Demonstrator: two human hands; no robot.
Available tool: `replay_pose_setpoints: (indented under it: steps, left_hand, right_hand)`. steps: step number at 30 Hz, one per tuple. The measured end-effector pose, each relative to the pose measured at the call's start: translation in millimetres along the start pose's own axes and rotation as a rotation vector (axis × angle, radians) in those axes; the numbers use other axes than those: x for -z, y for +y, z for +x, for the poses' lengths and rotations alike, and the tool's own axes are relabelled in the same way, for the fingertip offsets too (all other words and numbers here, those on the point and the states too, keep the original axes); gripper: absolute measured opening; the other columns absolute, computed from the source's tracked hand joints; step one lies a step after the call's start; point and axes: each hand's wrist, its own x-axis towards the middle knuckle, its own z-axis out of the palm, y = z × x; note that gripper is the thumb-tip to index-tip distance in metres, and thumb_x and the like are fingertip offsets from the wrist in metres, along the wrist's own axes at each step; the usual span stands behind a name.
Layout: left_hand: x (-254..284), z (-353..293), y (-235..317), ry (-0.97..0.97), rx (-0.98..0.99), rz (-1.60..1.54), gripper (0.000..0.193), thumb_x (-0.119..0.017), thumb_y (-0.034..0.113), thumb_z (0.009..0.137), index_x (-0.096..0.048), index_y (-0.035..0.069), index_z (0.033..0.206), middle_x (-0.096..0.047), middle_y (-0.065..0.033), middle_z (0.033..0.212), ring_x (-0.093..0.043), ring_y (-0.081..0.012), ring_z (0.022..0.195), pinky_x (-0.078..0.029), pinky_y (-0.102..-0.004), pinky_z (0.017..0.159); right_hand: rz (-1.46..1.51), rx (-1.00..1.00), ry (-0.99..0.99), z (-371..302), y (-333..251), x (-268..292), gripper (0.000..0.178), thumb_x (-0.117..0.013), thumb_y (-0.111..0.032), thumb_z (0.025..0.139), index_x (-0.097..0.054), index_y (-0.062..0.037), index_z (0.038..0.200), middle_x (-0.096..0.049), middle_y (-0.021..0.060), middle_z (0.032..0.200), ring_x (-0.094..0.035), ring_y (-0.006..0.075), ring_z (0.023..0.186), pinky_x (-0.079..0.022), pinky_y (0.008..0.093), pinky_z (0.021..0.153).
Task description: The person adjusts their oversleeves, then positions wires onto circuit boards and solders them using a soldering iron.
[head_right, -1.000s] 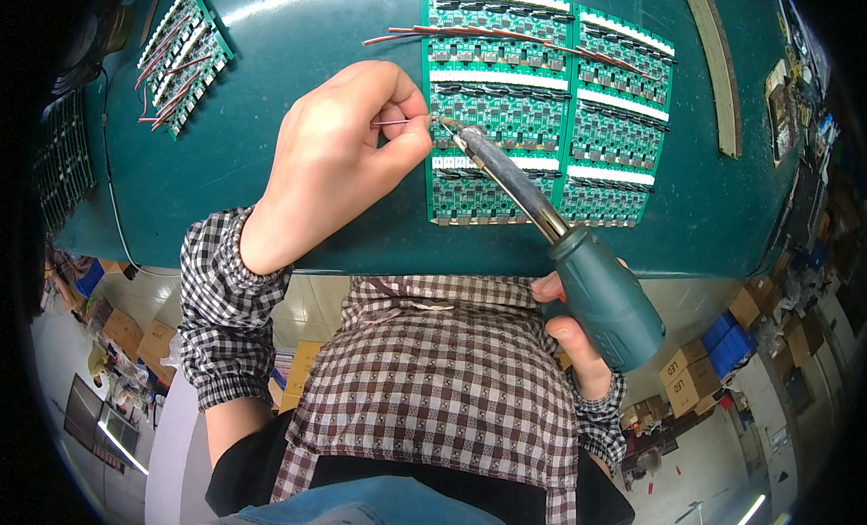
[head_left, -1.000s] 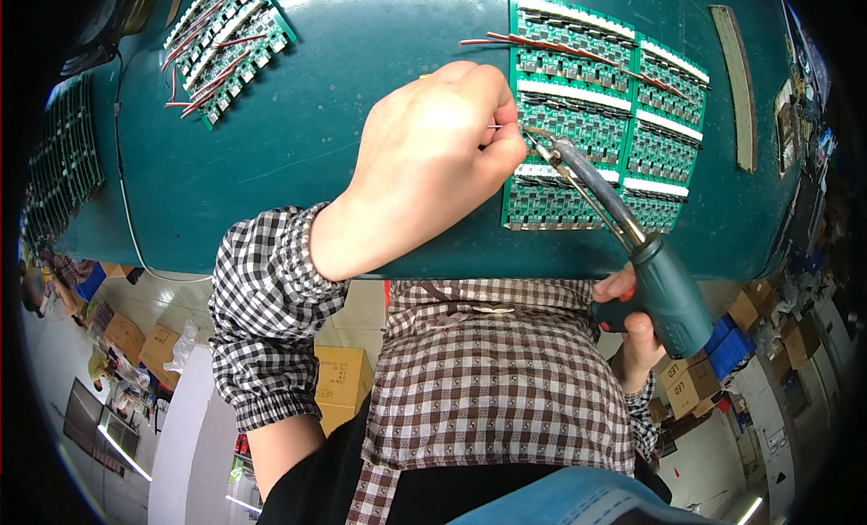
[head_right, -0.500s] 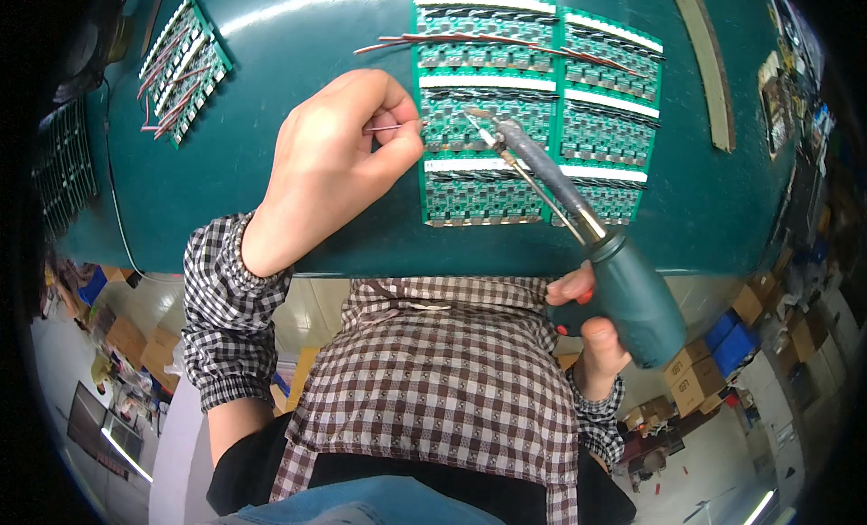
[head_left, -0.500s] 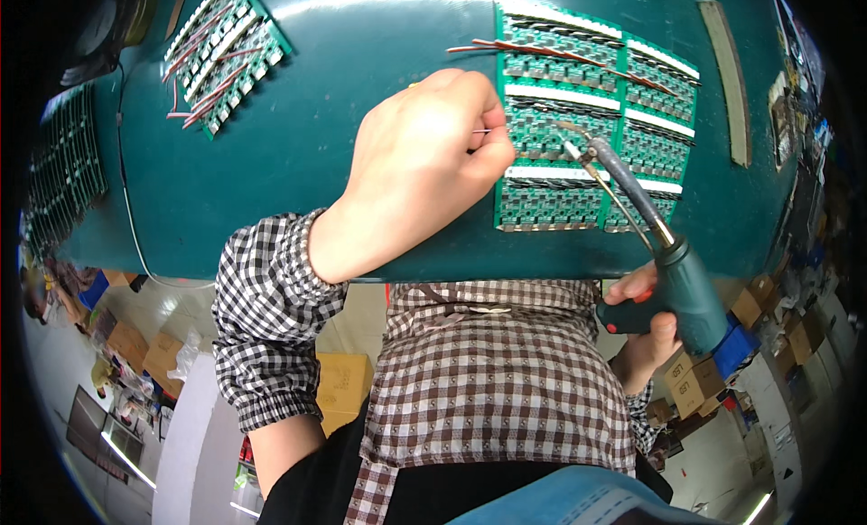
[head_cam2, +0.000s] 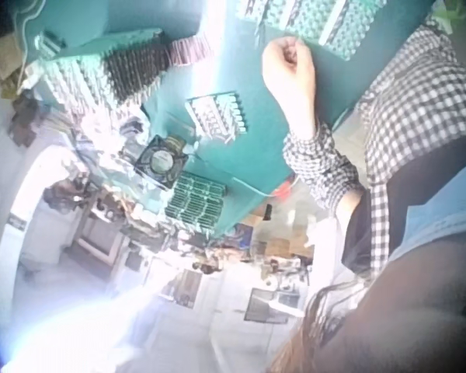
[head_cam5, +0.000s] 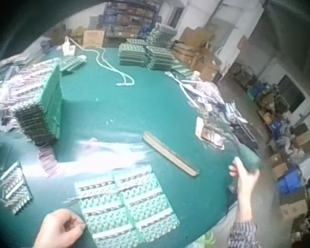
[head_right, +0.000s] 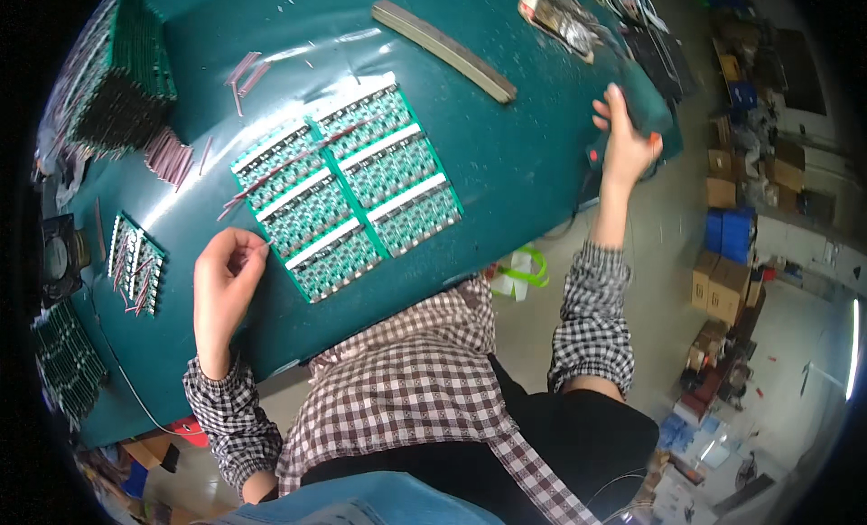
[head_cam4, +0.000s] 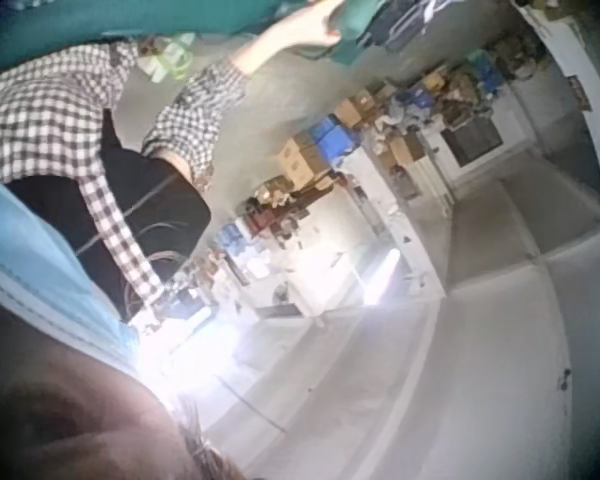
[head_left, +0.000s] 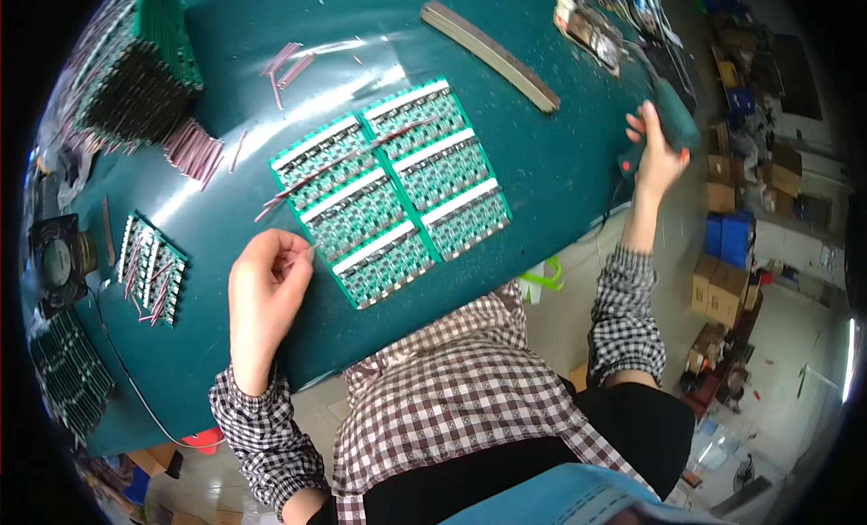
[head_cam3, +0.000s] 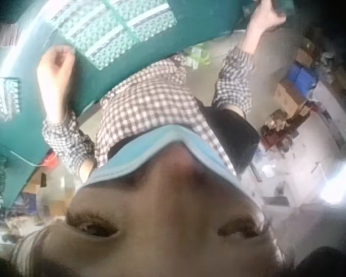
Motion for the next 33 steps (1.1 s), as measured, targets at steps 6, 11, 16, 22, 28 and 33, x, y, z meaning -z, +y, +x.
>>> replay_pose_setpoints:
  steps: [6, 11, 16, 22, 28, 33]
  left_hand:
    - [-2, 7, 5, 0.012, -0.023, 0.196, 0.01, -0.06, 0.01, 0.074, -0.057, 0.002, 0.078, -0.054, -0.0101, 0.069, -0.054, -0.022, 0.062, -0.044, -0.0316, 0.059]
    - [-9, 13, 4, 0.068, -0.04, 0.134, 0.007, -0.06, 0.01, 0.073, -0.058, 0.004, 0.075, -0.058, -0.0085, 0.071, -0.058, -0.0229, 0.061, -0.047, -0.0324, 0.057]
    - [-9, 9, 0, 0.058, -0.023, 0.17, 0.008, -0.062, 0.006, 0.076, -0.059, 0.001, 0.08, -0.055, -0.0018, 0.07, -0.05, -0.0064, 0.058, -0.043, -0.0211, 0.054]
    - [-16, 6, -6, 0.157, -0.158, 0.183, 0.006, -0.063, 0.002, 0.074, -0.058, 0.002, 0.078, -0.055, -0.0018, 0.069, -0.051, -0.0075, 0.056, -0.044, -0.0211, 0.053]
    - [-18, 5, -7, 0.188, -0.179, 0.209, 0.007, -0.063, 0.001, 0.073, -0.057, 0.003, 0.077, -0.055, -0.0019, 0.07, -0.05, -0.0077, 0.055, -0.044, -0.021, 0.052]
    - [-21, 6, -8, 0.206, -0.197, 0.201, 0.007, -0.062, 0.0, 0.072, -0.057, 0.003, 0.075, -0.054, -0.0015, 0.069, -0.049, -0.0081, 0.054, -0.043, -0.0209, 0.052]
  right_hand:
    - [0.129, -0.092, -0.126, -38, -30, 2, 0.033, -0.06, -0.015, 0.086, -0.056, 0.0093, 0.107, -0.063, 0.0177, 0.094, -0.065, 0.0264, 0.085, -0.056, 0.032, 0.061]
    - [0.38, -0.372, -0.409, -92, -35, 18, 0.04, -0.05, -0.02, 0.09, -0.048, 0.0104, 0.115, -0.06, 0.0187, 0.096, -0.063, 0.0277, 0.089, -0.056, 0.0318, 0.064]
    - [0.376, -0.367, -0.871, -148, -54, -4, 0.045, -0.059, -0.028, 0.081, -0.052, 0.011, 0.103, -0.058, 0.0184, 0.084, -0.062, 0.0264, 0.073, -0.055, 0.0333, 0.06]
    - [0.305, -0.402, -0.988, -172, -66, -5, 0.04, -0.064, -0.025, 0.079, -0.055, 0.0096, 0.097, -0.06, 0.0195, 0.086, -0.062, 0.0272, 0.077, -0.055, 0.033, 0.063]
    - [0.188, -0.384, -1.035, -180, -69, -6, 0.043, -0.061, -0.028, 0.081, -0.053, 0.0099, 0.101, -0.058, 0.0188, 0.086, -0.061, 0.0242, 0.072, -0.053, 0.0317, 0.061]
    - [0.138, -0.395, -1.034, -181, -73, -11, 0.04, -0.062, -0.027, 0.08, -0.056, 0.0086, 0.095, -0.059, 0.019, 0.083, -0.061, 0.025, 0.073, -0.052, 0.0327, 0.064]
